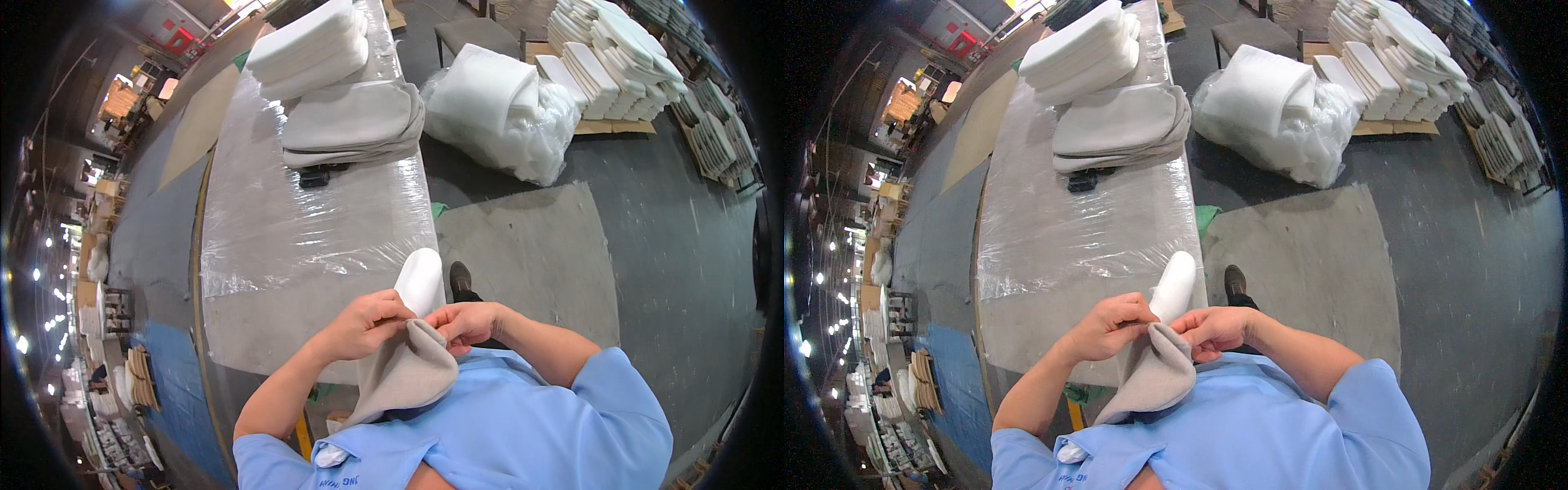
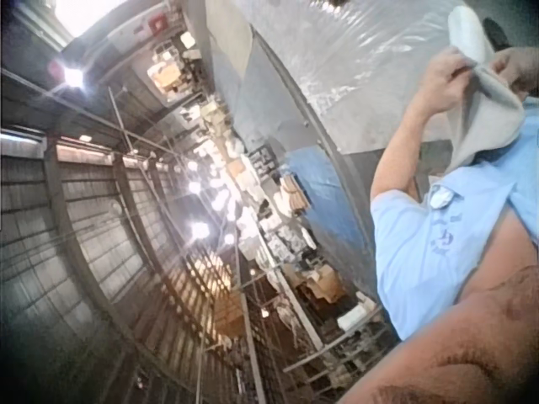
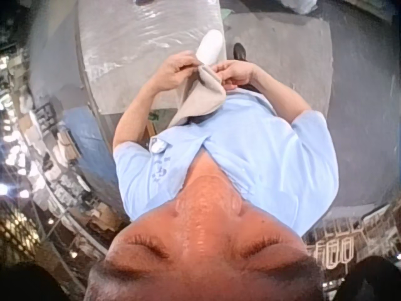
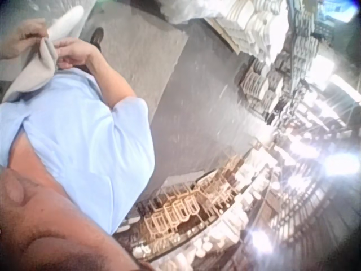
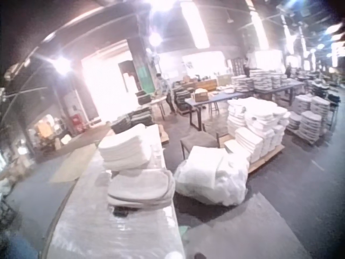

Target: The person picks up white foam pads and covers each with a gray fabric cover, smoothing the cover over the foam and tucking the edges. The covered pads are placed on a nearby stack. The person repeats this process for several pads.

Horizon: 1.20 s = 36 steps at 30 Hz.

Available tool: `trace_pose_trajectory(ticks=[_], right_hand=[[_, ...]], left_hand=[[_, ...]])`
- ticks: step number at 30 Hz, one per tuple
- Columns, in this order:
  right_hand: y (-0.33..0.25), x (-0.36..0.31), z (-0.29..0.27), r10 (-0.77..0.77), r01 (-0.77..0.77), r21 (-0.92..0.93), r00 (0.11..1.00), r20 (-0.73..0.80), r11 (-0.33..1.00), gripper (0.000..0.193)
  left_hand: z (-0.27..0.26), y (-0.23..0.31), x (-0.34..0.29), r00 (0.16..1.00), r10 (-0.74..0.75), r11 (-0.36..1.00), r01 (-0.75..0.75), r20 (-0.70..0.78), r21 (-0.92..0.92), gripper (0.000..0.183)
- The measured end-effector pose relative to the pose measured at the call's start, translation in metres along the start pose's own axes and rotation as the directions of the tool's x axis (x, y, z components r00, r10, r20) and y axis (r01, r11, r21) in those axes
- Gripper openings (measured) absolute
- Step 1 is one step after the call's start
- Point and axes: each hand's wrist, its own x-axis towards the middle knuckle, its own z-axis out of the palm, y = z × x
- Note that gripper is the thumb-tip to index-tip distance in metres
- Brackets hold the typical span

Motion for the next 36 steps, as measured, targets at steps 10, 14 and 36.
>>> trace_pose_trajectory(ticks=[10,14,36], right_hand=[[0.002,0.006,0.052,-0.840,-0.060,-0.986,0.519,-0.162,0.153,0.023],[0.009,0.010,0.052,-0.881,-0.077,-0.979,0.427,-0.202,0.187,0.023],[0.025,-0.010,0.013,-0.519,0.318,-0.505,0.789,-0.328,0.803,0.016]], left_hand=[[0.002,0.012,0.019,0.861,-0.509,0.858,0.508,0.002,-0.076,0.025],[-0.008,0.029,0.031,0.845,-0.522,0.846,0.494,0.118,0.201,0.028],[-0.002,0.042,0.037,0.820,-0.494,0.845,0.375,0.288,0.383,0.036]])
